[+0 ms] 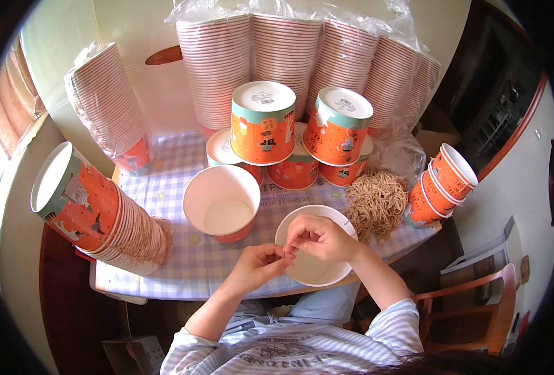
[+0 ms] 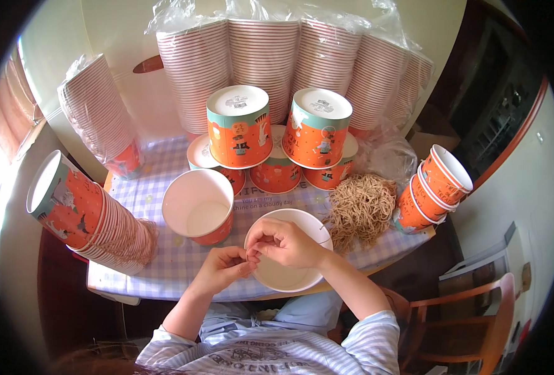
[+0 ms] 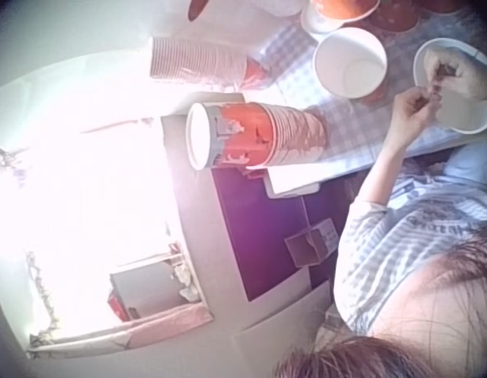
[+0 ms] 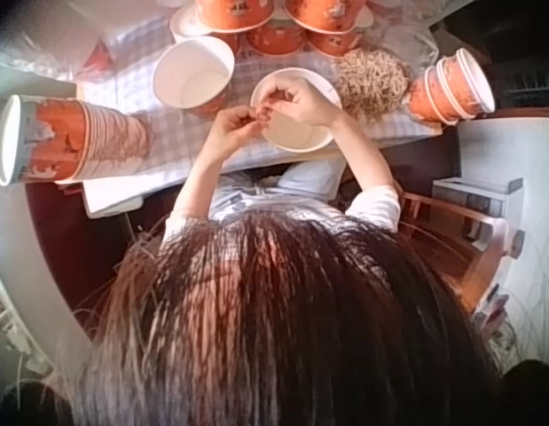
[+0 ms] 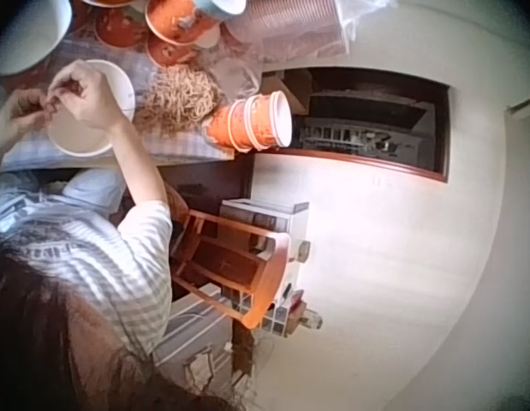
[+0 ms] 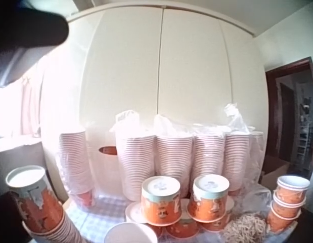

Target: Attaching string handles to decorative paper bowls.

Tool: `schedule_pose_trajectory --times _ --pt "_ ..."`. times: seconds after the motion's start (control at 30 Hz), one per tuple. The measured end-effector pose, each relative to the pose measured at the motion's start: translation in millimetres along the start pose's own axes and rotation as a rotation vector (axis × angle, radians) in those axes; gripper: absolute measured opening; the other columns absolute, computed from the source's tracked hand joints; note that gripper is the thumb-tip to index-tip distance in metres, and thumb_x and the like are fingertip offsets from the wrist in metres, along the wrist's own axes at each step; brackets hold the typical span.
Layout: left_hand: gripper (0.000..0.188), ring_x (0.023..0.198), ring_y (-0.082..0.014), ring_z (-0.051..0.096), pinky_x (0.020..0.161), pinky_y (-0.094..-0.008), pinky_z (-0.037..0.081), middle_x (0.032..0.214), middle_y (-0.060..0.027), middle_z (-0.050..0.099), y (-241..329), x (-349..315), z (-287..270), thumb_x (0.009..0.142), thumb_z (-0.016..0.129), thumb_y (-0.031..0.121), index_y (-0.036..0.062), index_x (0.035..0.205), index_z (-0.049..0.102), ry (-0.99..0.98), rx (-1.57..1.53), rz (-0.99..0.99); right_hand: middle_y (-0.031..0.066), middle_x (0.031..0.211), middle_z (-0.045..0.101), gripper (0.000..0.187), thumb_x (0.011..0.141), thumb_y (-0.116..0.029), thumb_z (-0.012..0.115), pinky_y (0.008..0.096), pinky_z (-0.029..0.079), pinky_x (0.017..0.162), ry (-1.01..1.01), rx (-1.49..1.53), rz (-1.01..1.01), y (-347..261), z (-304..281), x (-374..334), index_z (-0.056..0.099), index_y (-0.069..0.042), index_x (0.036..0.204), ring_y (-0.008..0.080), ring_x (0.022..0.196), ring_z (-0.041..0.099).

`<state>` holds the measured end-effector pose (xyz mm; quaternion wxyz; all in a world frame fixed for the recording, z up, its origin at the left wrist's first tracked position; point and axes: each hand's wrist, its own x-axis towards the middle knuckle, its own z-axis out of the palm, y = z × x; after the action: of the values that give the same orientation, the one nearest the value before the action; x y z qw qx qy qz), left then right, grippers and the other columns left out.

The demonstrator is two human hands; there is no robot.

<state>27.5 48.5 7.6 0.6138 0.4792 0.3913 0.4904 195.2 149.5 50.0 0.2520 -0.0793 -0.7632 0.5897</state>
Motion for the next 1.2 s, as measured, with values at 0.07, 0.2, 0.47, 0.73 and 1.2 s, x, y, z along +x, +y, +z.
schedule_pose_trajectory --times 0.07,0.2,0.47,0.73,1.2 --pt "0.017 0.072 -0.0069 0.056 0.065 -0.0197 0.046 0.083 -0.0029 0.062 -2.6 -0.5 -4.0 0.086 0.057 0.009 -0.0024 0.098 0.059 0.015 -0.019 -0.012 0.0052 0.087 0.054 0.014 0.074 0.008 0.054 0.0238 0.046 0.065 0.009 -0.216 -0.125 -0.7 -0.3 -3.2 0.058 -0.001 0.083 0.0132 0.074 0.056" --pt "0.016 0.071 -0.0094 0.057 0.065 -0.0211 0.047 0.084 -0.0057 0.062 -7.2 0.0 -8.4 0.086 0.057 0.009 -0.003 0.097 0.058 0.049 -0.202 -0.013 0.0059 0.087 0.054 0.017 0.069 0.003 0.059 0.0264 0.047 0.061 0.102 -0.522 0.027 -7.4 16.8 -20.3 0.064 -0.002 0.085 0.0152 0.074 0.057" --pt "0.012 0.075 -0.0117 0.059 0.068 -0.024 0.049 0.086 -0.0073 0.061 -6.5 0.1 -8.3 0.086 0.056 0.006 -0.0018 0.094 0.054 0.018 -0.226 0.014 0.0063 0.086 0.055 0.022 0.066 -0.016 0.074 0.0294 0.048 0.06 0.214 -0.761 -0.105 2.3 28.6 -20.2 0.062 -0.004 0.078 0.0201 0.07 0.057" --pt "0.008 0.077 -0.0128 0.06 0.07 -0.0251 0.049 0.087 -0.0086 0.061 -9.9 -0.4 -11.9 0.086 0.055 0.005 -0.0012 0.09 0.052 0.012 -0.181 0.053 0.0057 0.087 0.052 0.011 0.073 -0.01 0.067 0.0318 0.047 0.062 0.267 -0.786 -0.106 -11.6 32.8 -22.6 0.058 -0.005 0.078 0.0216 0.072 0.056" --pt "0.013 0.082 -0.0128 0.061 0.072 -0.0232 0.048 0.089 -0.0056 0.058 -7.7 -2.7 -19.7 0.08 0.059 -0.002 0.0001 0.089 0.051 0.026 0.057 0.066 0.0051 0.097 0.053 0.021 0.07 -0.019 0.07 0.031 0.047 0.064 0.108 -0.857 -0.199 -10.2 51.3 -33.8 0.057 -0.01 0.083 0.0194 0.078 0.055"
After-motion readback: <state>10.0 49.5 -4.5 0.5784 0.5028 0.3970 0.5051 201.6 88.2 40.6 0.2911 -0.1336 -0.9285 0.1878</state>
